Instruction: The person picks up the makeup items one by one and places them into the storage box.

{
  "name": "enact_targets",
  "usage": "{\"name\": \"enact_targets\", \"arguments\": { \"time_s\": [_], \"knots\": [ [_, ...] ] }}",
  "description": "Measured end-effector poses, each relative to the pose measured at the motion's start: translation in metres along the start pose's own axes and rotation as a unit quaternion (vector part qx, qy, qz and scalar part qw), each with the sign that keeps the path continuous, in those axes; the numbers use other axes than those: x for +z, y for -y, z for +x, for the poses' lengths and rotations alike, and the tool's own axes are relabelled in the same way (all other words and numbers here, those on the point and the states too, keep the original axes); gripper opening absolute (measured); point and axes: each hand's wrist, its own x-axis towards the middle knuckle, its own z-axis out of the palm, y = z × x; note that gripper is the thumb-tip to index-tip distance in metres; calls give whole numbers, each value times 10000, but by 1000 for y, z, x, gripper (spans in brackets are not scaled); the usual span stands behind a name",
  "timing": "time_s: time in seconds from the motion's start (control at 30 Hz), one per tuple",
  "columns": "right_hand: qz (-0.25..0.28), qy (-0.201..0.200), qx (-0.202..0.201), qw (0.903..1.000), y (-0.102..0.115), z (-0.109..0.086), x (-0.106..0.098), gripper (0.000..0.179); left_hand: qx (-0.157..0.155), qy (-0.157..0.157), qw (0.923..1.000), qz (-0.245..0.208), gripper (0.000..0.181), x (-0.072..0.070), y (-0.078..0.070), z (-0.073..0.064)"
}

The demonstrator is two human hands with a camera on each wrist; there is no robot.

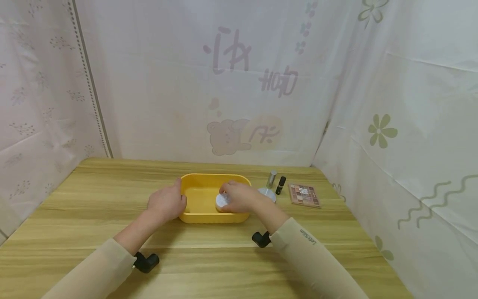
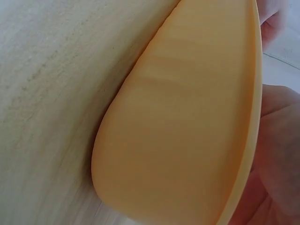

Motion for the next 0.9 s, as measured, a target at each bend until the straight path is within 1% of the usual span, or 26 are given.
{"name": "enact_targets", "arguments": {
  "time_s": [0.17, 0.47, 0.7, 0.9],
  "knots": [
    [-133, 71, 61, 9999, 1, 2, 1, 52, 8, -47, 10000, 51, 71, 2, 1, 1],
    [-181, 105, 143, 9997, -2, 5, 3, 51, 41, -77, 9999, 55, 71, 3, 1, 1],
    [-148, 73, 98, 9998, -2, 5, 5, 50, 56, -99, 9999, 73, 71, 3, 1, 1],
    [-241, 144, 36, 9996, -2, 6, 6, 51, 49, -81, 9999, 34, 71, 1, 1, 0]
  ]
}}
